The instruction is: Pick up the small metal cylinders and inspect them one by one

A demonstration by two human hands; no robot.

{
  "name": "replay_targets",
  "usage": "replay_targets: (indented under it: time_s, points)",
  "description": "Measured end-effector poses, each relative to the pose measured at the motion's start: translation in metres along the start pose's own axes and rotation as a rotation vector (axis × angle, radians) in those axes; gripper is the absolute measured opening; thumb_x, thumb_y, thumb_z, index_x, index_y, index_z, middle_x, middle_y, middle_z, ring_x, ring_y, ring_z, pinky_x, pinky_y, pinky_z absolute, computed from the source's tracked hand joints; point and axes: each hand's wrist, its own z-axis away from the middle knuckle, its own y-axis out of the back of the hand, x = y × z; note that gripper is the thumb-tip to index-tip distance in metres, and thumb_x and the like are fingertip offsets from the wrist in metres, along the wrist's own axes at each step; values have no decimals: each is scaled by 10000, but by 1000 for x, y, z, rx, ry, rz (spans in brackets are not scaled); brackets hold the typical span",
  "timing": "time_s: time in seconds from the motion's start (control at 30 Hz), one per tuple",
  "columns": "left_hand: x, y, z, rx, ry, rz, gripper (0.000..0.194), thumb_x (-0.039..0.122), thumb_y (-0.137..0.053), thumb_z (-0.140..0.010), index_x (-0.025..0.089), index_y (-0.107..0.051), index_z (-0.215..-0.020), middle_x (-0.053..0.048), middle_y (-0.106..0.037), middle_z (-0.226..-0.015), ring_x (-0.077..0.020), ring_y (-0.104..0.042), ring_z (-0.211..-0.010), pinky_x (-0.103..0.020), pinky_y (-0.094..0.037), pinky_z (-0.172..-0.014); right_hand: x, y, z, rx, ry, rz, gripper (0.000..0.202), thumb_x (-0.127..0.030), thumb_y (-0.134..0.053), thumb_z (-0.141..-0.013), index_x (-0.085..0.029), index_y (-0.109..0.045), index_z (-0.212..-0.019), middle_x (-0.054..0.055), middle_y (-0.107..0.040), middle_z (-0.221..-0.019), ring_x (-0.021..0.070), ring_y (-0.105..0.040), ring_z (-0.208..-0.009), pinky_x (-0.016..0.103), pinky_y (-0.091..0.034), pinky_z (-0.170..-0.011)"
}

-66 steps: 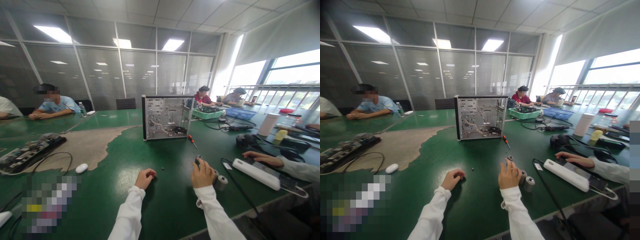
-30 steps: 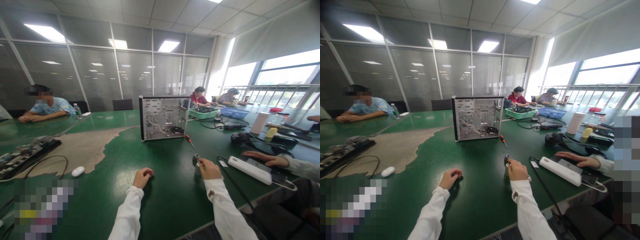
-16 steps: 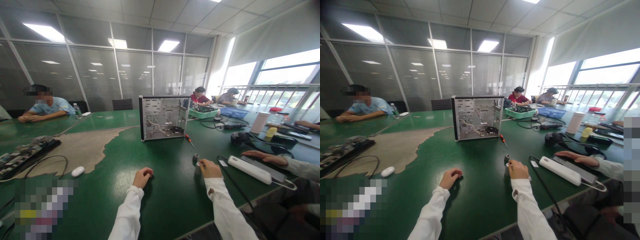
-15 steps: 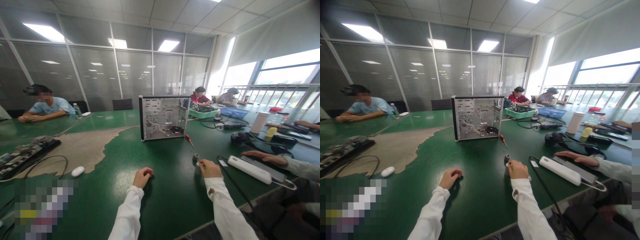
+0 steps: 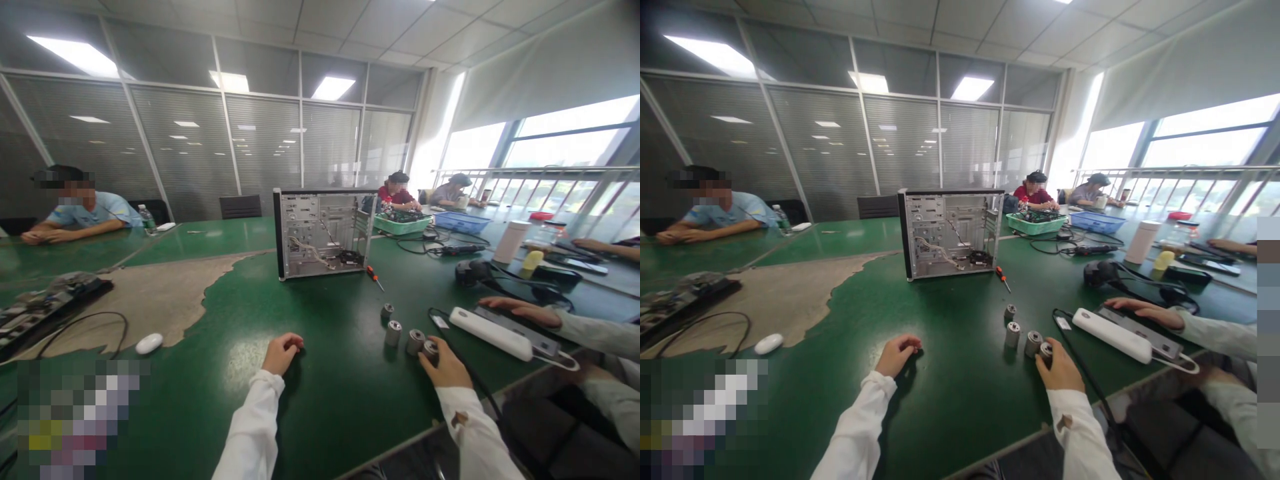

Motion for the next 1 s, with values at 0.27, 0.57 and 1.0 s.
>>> replay_targets:
  time_s: [0.27,0.57,1.0]
  points:
    - [0,0,1,6,37,-24,229,98,-426,-610,160,-593,-753,-3,-652,-709,-120,-595,-689,-219,-449,-679,-8,1,27,81,-42,-74,395,-415,-406,-655,-197,-446,-981,74,-589,-825,229,-567,-711,321,-427,-596]
    - [-8,-2,2,47,-15,-11,235,109,-418,-625,158,-587,-781,-22,-646,-749,-130,-589,-724,-239,-444,-712,-135,-16,51,-344,439,-452,404,-252,-487,-649,-194,-441,-1046,58,-570,-955,186,-531,-889,311,-412,-784]
    - [-7,12,22,240,-181,-167,538,90,-485,-617,183,-376,-1136,-78,-490,-1053,-165,-492,-915,-288,-429,-749,-237,-112,29,-623,210,-1184,635,-27,-424,-477,-197,-362,-1085,72,-502,-1016,153,-529,-893,278,-478,-685]
